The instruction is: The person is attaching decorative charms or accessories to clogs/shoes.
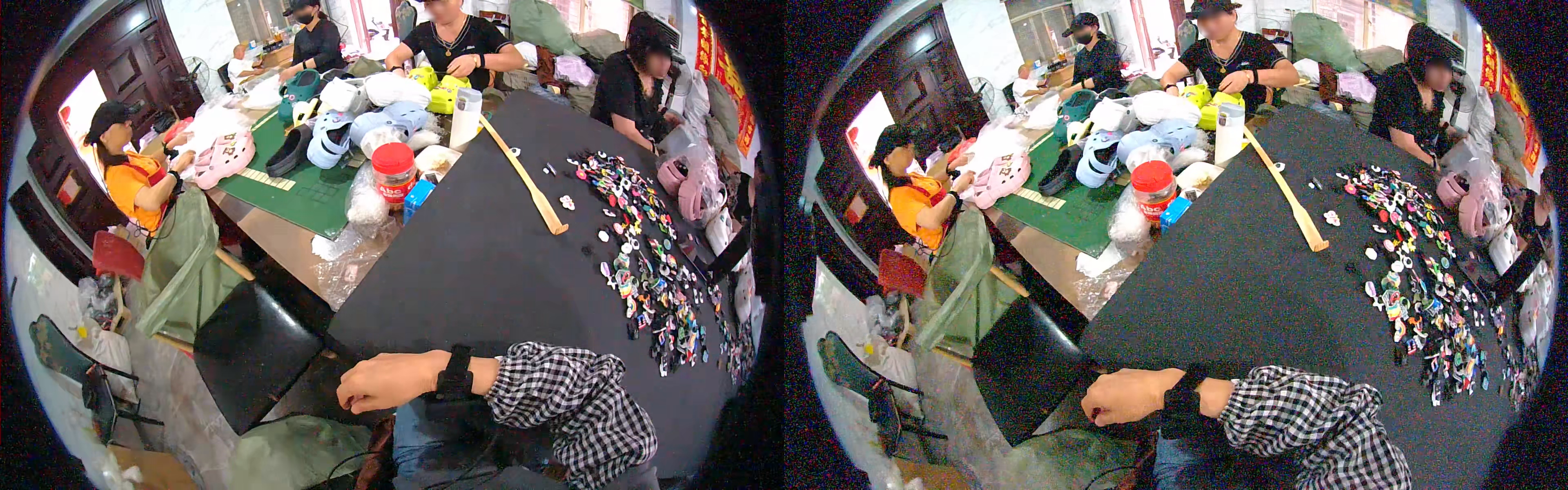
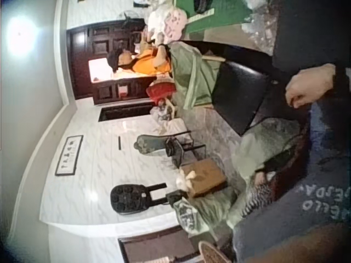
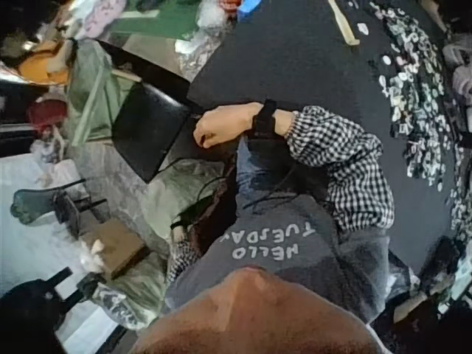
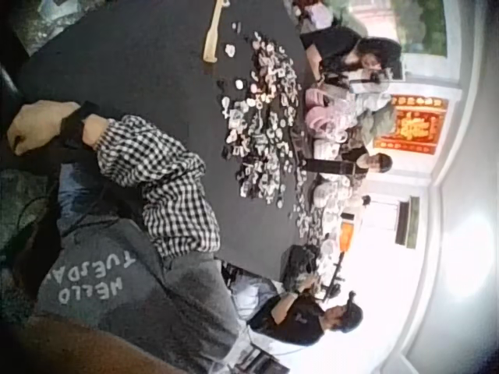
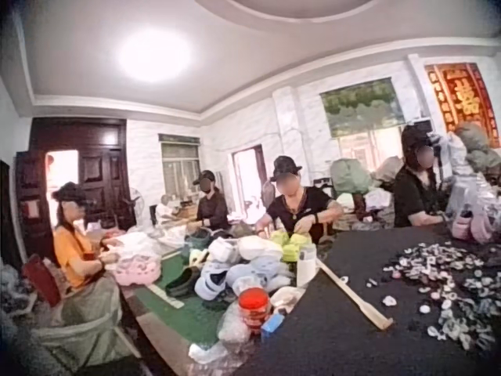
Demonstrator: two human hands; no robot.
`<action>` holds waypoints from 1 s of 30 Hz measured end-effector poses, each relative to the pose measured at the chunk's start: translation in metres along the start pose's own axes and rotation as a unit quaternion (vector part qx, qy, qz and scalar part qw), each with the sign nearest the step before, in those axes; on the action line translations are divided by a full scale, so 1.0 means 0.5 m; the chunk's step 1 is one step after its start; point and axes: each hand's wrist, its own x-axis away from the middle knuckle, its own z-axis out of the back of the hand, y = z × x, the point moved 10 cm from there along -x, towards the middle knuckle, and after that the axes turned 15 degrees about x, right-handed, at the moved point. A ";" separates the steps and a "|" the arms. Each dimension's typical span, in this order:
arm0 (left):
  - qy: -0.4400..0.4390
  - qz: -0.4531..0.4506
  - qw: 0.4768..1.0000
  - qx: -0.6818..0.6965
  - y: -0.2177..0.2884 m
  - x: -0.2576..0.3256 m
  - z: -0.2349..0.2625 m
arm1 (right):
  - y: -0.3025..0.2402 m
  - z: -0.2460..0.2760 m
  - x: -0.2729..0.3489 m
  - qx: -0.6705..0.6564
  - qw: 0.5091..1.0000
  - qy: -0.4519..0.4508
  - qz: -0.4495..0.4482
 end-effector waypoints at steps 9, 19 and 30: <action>0.010 0.041 0.999 -0.007 0.001 0.079 0.046 | -0.020 -0.012 0.007 0.026 0.997 -0.073 -0.008; 0.194 0.324 0.923 -0.076 -0.093 0.906 0.406 | -0.043 0.030 -0.017 0.041 0.998 -0.047 -0.007; 0.308 0.430 0.844 -0.087 0.029 1.276 0.492 | -0.180 -0.140 -0.126 0.137 0.950 -0.266 0.094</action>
